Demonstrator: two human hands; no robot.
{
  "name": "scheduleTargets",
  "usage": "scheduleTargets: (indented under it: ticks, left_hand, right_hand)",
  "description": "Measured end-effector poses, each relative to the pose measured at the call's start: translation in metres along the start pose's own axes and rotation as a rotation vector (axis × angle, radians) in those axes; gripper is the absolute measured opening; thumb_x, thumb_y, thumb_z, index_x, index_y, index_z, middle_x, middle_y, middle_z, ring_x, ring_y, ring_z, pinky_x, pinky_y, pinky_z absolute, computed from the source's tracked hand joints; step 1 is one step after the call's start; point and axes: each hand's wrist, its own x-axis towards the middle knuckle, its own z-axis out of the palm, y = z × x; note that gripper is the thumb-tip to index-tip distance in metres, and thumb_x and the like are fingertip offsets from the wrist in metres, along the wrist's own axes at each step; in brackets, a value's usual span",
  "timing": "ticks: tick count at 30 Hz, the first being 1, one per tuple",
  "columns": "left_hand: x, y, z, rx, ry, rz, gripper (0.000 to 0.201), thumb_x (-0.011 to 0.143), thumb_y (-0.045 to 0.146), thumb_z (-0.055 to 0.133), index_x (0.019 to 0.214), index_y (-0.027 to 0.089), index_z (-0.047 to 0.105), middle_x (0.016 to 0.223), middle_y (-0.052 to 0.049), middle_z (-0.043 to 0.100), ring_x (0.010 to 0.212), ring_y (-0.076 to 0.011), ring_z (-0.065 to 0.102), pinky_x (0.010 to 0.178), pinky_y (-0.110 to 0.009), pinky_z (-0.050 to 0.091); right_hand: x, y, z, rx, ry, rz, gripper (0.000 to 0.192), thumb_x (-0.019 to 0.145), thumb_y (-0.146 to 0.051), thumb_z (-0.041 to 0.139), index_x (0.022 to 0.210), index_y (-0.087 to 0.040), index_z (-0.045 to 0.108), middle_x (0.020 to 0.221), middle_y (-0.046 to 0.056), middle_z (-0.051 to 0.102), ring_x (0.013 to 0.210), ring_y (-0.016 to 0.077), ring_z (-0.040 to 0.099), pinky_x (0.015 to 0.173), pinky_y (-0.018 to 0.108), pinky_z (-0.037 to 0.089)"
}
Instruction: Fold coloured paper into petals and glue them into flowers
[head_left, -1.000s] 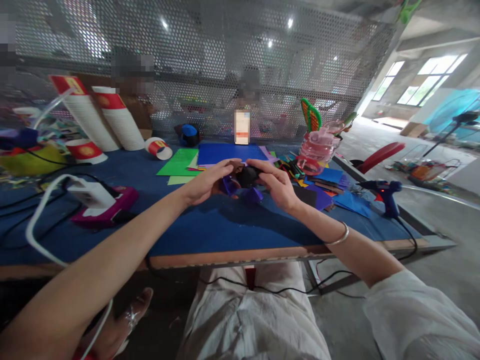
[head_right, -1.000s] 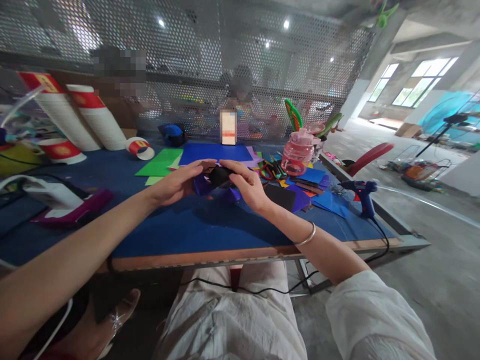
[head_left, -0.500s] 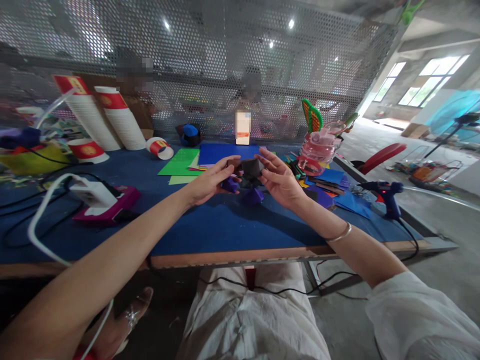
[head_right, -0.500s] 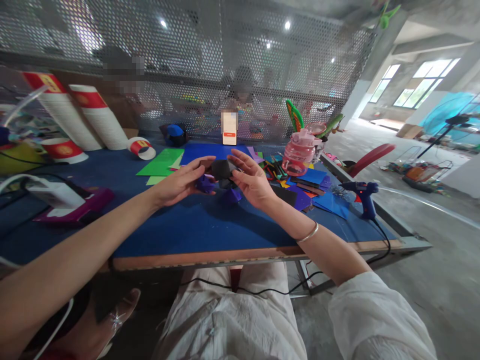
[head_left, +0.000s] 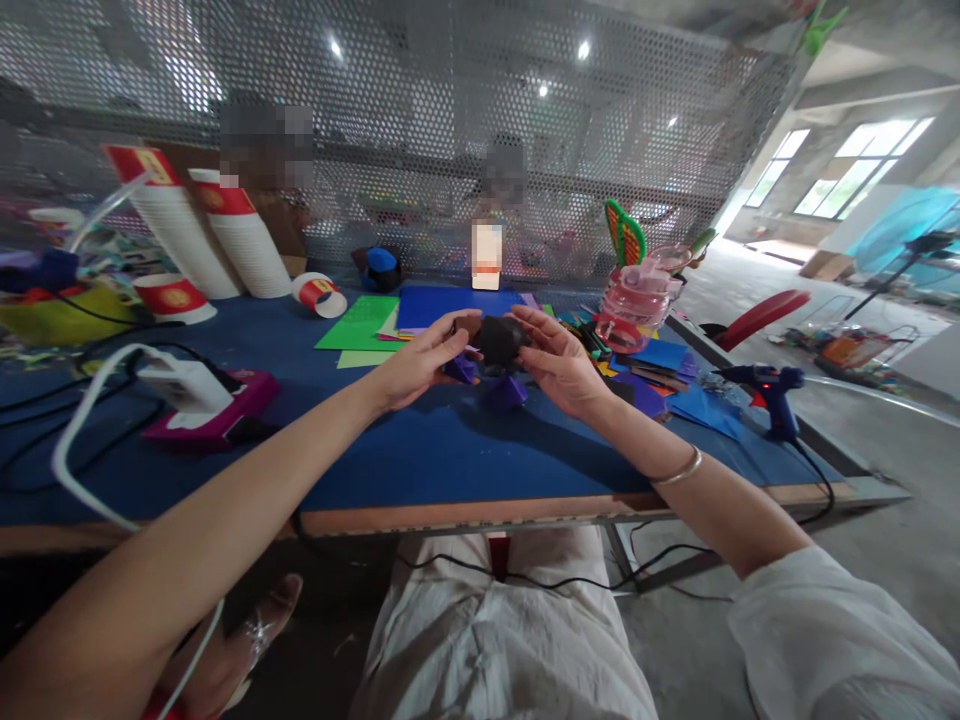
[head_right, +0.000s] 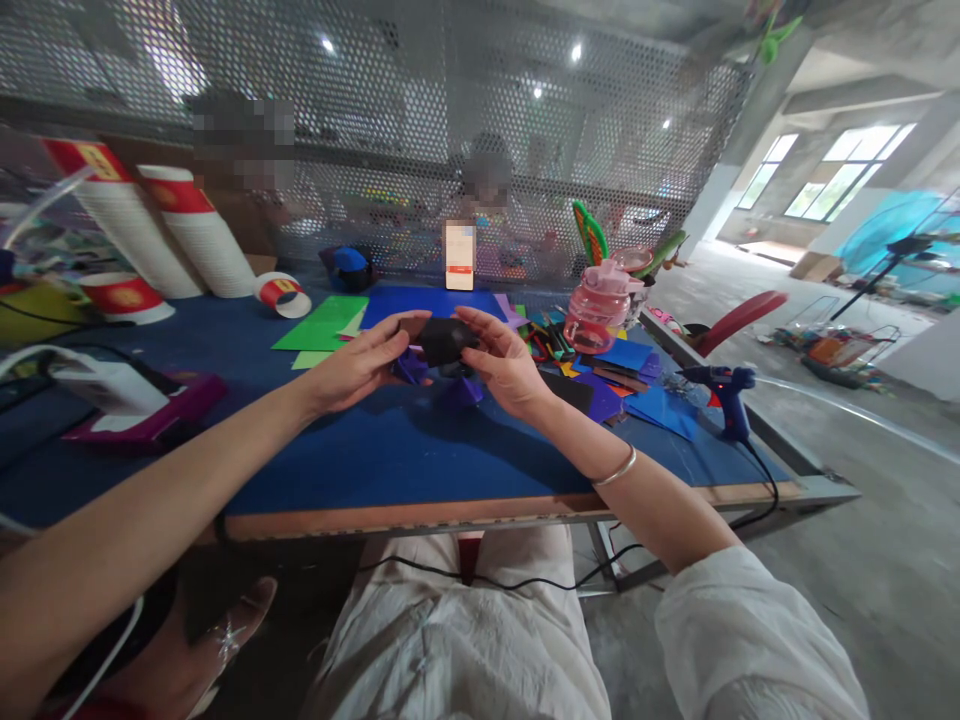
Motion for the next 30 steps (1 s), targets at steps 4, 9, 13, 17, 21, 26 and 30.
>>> scheduleTargets:
  ticks: [4, 9, 13, 17, 21, 26, 30]
  left_hand:
    - [-0.001, 0.0, 0.001, 0.007, -0.004, -0.002, 0.056, 0.088, 0.055, 0.073, 0.137, 0.032, 0.058, 0.143, -0.009, 0.059, 0.109, -0.0245, 0.064, 0.08, -0.039, 0.064]
    - [-0.002, -0.002, 0.005, 0.006, 0.006, -0.02, 0.06, 0.083, 0.057, 0.078, 0.134, 0.032, 0.059, 0.142, -0.008, 0.058, 0.116, -0.0278, 0.061, 0.076, -0.037, 0.064]
    - [-0.002, -0.005, 0.008, 0.034, 0.011, -0.04, 0.059, 0.083, 0.058, 0.077, 0.133, 0.032, 0.059, 0.133, -0.008, 0.061, 0.115, -0.0289, 0.062, 0.072, -0.035, 0.062]
    - [-0.001, -0.008, 0.007, 0.131, 0.005, 0.026, 0.059, 0.086, 0.058, 0.074, 0.135, 0.031, 0.057, 0.13, -0.008, 0.064, 0.117, -0.0283, 0.061, 0.078, -0.035, 0.06]
    - [0.002, -0.011, 0.006, 0.288, -0.028, 0.162, 0.058, 0.089, 0.054, 0.07, 0.136, 0.024, 0.057, 0.127, -0.009, 0.066, 0.123, -0.0276, 0.058, 0.101, -0.04, 0.052]
    - [0.003, -0.012, 0.005, 0.356, -0.037, 0.198, 0.061, 0.091, 0.056, 0.066, 0.14, 0.022, 0.053, 0.135, -0.011, 0.064, 0.127, -0.0299, 0.057, 0.107, -0.044, 0.048]
    - [0.003, -0.011, 0.004, 0.387, 0.01, 0.207, 0.062, 0.091, 0.057, 0.065, 0.14, 0.022, 0.051, 0.137, -0.011, 0.063, 0.126, -0.0301, 0.058, 0.107, -0.046, 0.05]
  right_hand:
    - [0.0, 0.005, 0.0, 0.01, -0.017, 0.046, 0.044, 0.068, -0.03, 0.086, 0.108, -0.028, 0.069, 0.109, 0.001, 0.072, 0.097, 0.0157, 0.068, 0.088, 0.03, 0.06]
    - [0.0, 0.012, -0.001, 0.077, 0.018, 0.129, 0.034, 0.068, -0.033, 0.09, 0.09, -0.024, 0.067, 0.082, -0.004, 0.065, 0.068, 0.0092, 0.06, 0.075, 0.026, 0.06]
    - [0.001, 0.013, 0.001, 0.092, 0.066, 0.177, 0.031, 0.067, -0.034, 0.09, 0.085, -0.023, 0.067, 0.076, -0.003, 0.064, 0.066, 0.0103, 0.061, 0.071, 0.025, 0.06]
    - [-0.003, 0.01, 0.011, 0.061, 0.102, 0.12, 0.035, 0.07, -0.038, 0.088, 0.094, -0.023, 0.067, 0.088, -0.002, 0.068, 0.075, 0.0096, 0.064, 0.074, 0.022, 0.058]
    - [-0.009, 0.009, 0.018, -0.013, 0.124, 0.083, 0.046, 0.065, -0.038, 0.092, 0.097, -0.024, 0.062, 0.091, -0.003, 0.069, 0.079, 0.009, 0.064, 0.077, 0.022, 0.056]
    - [-0.009, 0.008, 0.018, -0.035, 0.144, 0.057, 0.044, 0.068, -0.036, 0.089, 0.099, -0.023, 0.061, 0.093, -0.003, 0.067, 0.08, 0.0096, 0.062, 0.075, 0.024, 0.054]
    - [-0.006, 0.006, 0.016, 0.058, 0.165, 0.073, 0.046, 0.064, -0.029, 0.087, 0.104, -0.025, 0.065, 0.098, -0.003, 0.068, 0.078, 0.009, 0.06, 0.067, 0.021, 0.053]
